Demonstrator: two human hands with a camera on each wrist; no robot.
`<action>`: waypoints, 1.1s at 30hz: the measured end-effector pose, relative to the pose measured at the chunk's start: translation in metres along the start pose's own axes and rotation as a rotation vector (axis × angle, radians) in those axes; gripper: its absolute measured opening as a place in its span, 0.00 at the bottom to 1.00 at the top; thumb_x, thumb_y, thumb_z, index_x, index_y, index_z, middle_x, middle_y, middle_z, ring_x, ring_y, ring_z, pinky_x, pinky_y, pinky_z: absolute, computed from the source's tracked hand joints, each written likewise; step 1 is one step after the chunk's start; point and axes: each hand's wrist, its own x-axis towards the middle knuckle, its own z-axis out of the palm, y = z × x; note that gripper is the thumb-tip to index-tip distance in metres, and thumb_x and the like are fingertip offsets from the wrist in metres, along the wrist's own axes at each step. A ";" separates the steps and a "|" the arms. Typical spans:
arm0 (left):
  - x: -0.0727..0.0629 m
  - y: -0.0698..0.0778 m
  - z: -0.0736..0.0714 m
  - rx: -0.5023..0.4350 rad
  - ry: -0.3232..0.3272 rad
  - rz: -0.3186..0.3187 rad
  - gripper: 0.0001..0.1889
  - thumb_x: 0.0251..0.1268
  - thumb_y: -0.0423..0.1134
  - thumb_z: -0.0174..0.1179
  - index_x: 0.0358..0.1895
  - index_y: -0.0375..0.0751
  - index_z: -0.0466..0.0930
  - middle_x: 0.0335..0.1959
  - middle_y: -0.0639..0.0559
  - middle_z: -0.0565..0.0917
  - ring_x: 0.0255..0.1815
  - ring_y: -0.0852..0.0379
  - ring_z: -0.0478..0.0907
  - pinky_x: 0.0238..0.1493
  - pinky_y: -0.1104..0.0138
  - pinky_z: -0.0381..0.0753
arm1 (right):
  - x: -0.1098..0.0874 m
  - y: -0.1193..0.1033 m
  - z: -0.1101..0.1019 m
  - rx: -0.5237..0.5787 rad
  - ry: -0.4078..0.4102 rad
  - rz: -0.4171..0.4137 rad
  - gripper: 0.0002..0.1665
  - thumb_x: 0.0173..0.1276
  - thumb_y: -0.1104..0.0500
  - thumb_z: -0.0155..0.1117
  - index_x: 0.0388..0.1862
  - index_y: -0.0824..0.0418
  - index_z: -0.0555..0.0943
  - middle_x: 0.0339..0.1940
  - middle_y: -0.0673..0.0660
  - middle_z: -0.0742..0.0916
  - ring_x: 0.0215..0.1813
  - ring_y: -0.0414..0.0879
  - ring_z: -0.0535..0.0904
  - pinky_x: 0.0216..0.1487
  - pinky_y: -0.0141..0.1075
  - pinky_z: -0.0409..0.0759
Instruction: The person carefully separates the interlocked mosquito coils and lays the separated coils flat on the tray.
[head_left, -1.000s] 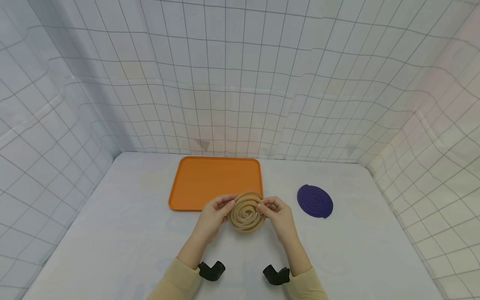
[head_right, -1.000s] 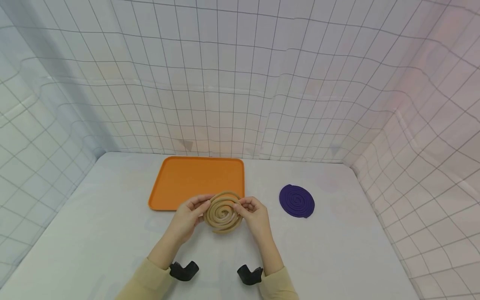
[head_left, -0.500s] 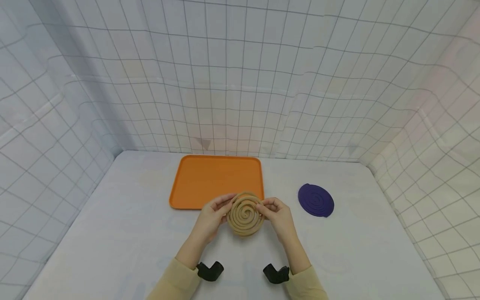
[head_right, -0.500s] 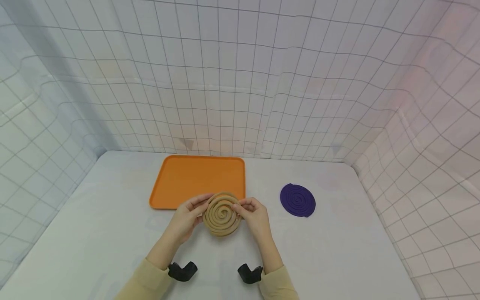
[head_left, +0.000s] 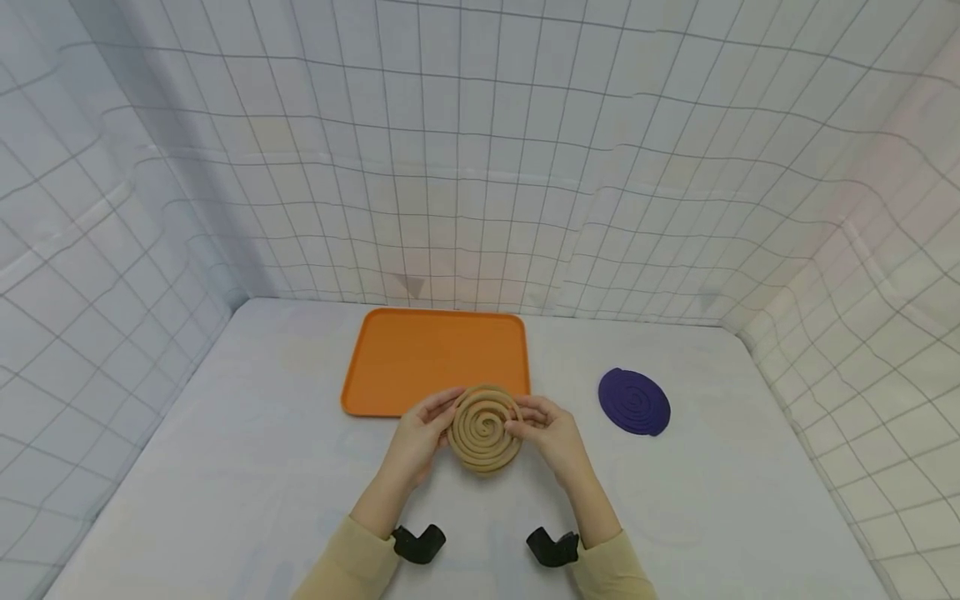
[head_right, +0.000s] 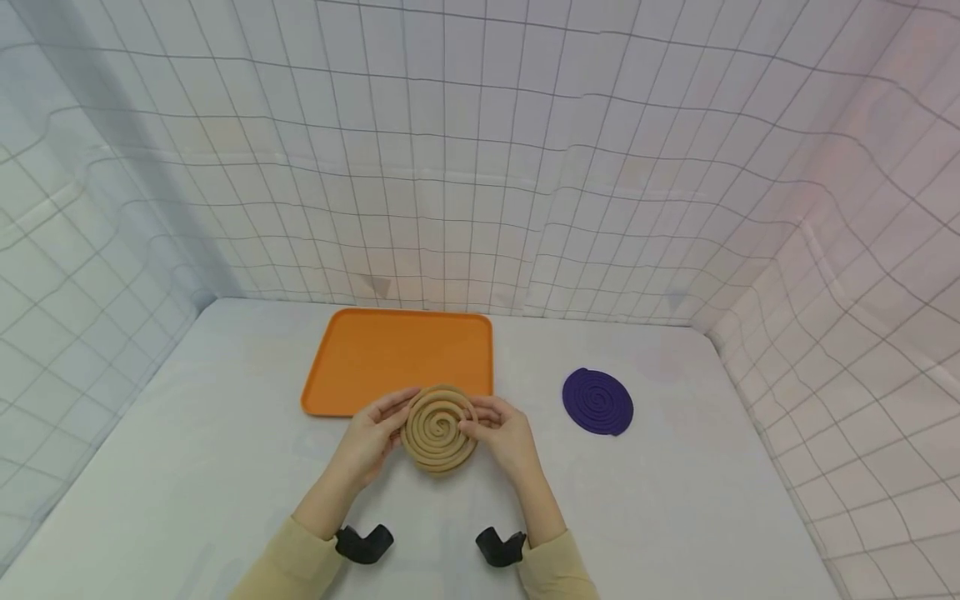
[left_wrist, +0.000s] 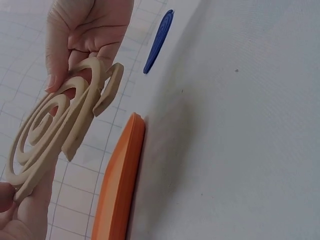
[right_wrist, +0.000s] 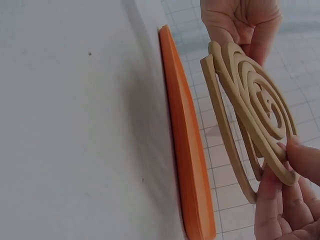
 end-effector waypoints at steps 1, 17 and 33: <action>0.000 -0.001 -0.001 -0.001 0.002 -0.004 0.19 0.75 0.30 0.50 0.66 0.36 0.73 0.64 0.38 0.76 0.45 0.63 0.79 0.35 0.75 0.79 | 0.000 0.000 0.000 -0.013 -0.009 0.000 0.25 0.60 0.64 0.73 0.57 0.64 0.81 0.43 0.59 0.89 0.44 0.42 0.84 0.45 0.29 0.81; 0.003 -0.003 -0.007 -0.010 0.069 -0.040 0.18 0.76 0.33 0.50 0.64 0.33 0.74 0.51 0.44 0.83 0.35 0.66 0.75 0.28 0.76 0.72 | 0.003 0.006 0.007 0.007 -0.066 -0.018 0.25 0.63 0.63 0.71 0.59 0.66 0.79 0.41 0.61 0.90 0.35 0.40 0.86 0.39 0.33 0.85; 0.003 -0.005 -0.011 0.023 0.046 -0.048 0.19 0.78 0.34 0.46 0.67 0.33 0.70 0.60 0.35 0.79 0.47 0.61 0.82 0.40 0.75 0.81 | 0.003 0.003 0.010 0.038 -0.046 -0.028 0.22 0.65 0.62 0.69 0.58 0.64 0.80 0.38 0.55 0.89 0.37 0.42 0.86 0.38 0.35 0.86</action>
